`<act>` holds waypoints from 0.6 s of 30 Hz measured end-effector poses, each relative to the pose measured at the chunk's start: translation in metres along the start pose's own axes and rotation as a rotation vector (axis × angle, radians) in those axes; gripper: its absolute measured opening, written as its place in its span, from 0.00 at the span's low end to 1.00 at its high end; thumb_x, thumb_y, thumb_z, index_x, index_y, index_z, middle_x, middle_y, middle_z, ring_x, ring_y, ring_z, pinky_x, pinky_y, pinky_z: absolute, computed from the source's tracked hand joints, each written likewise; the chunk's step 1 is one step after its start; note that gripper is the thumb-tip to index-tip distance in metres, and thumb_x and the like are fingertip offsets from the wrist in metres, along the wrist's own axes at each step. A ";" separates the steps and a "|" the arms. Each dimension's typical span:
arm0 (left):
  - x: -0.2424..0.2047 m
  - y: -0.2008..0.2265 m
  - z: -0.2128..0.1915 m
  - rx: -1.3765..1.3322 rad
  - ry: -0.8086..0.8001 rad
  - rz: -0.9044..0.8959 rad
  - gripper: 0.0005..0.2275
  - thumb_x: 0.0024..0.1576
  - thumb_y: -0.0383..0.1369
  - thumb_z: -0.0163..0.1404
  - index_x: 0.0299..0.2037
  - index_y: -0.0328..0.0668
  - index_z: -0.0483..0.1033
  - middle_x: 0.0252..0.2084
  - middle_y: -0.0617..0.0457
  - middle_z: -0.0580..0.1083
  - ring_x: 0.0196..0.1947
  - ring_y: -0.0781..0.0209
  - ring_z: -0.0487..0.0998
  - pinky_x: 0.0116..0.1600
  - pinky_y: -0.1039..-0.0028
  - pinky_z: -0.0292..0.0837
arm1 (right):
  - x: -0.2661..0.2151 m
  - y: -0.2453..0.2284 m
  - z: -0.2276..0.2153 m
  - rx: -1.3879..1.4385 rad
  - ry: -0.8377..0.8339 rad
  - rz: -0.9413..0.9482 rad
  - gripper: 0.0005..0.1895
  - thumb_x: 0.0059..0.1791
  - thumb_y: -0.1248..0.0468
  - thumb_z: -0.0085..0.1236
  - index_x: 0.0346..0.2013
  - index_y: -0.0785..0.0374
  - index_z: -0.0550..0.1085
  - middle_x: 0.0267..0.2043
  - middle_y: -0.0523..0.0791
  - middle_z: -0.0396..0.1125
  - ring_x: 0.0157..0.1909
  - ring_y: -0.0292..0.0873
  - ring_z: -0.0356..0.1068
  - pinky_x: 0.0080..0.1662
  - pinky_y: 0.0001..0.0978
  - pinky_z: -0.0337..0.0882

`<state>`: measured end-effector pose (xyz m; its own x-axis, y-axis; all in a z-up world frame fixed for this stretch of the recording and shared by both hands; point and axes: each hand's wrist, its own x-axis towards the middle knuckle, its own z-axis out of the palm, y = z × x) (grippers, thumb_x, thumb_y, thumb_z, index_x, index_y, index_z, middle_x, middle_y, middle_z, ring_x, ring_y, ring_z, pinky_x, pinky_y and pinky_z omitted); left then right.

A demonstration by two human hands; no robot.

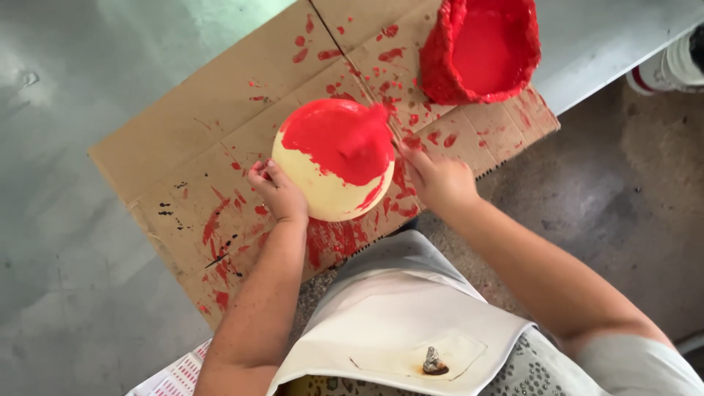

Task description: The person paints a cream-colored plate red using a paint roller and a red paint container. After painting, the person places the finished plate into a red crate with other painted plates.

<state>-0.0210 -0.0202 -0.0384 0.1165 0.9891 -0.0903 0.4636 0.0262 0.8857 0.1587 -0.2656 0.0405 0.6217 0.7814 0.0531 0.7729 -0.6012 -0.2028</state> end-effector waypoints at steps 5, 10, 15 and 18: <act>0.008 -0.014 0.004 -0.051 0.019 0.061 0.15 0.69 0.43 0.42 0.57 0.42 0.60 0.51 0.40 0.71 0.52 0.44 0.73 0.60 0.62 0.67 | 0.010 -0.007 -0.012 -0.195 0.181 -0.149 0.07 0.50 0.50 0.50 0.43 0.39 0.70 0.27 0.36 0.64 0.25 0.41 0.73 0.30 0.37 0.74; 0.006 -0.005 0.004 -0.035 0.014 0.035 0.15 0.69 0.44 0.42 0.57 0.44 0.61 0.51 0.43 0.71 0.52 0.47 0.73 0.60 0.63 0.68 | -0.010 0.020 -0.050 -0.270 0.215 -0.304 0.11 0.48 0.58 0.48 0.44 0.43 0.73 0.25 0.38 0.61 0.20 0.43 0.69 0.29 0.34 0.71; 0.008 -0.001 0.007 -0.042 0.006 0.007 0.15 0.69 0.44 0.43 0.58 0.45 0.61 0.52 0.43 0.70 0.53 0.47 0.73 0.61 0.64 0.67 | 0.042 -0.011 -0.012 -0.195 0.326 -0.412 0.10 0.45 0.62 0.49 0.40 0.47 0.72 0.26 0.40 0.62 0.22 0.43 0.69 0.30 0.34 0.68; 0.006 -0.007 0.002 -0.049 0.008 0.003 0.15 0.69 0.43 0.43 0.58 0.44 0.62 0.51 0.43 0.70 0.52 0.49 0.72 0.61 0.64 0.66 | 0.040 -0.017 0.004 -0.175 0.311 -0.353 0.18 0.41 0.64 0.51 0.46 0.46 0.72 0.23 0.40 0.61 0.17 0.43 0.68 0.28 0.38 0.68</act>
<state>-0.0219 -0.0143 -0.0458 0.1106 0.9903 -0.0841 0.4200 0.0301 0.9070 0.1702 -0.2237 0.0419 0.3066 0.8712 0.3835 0.9358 -0.3494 0.0457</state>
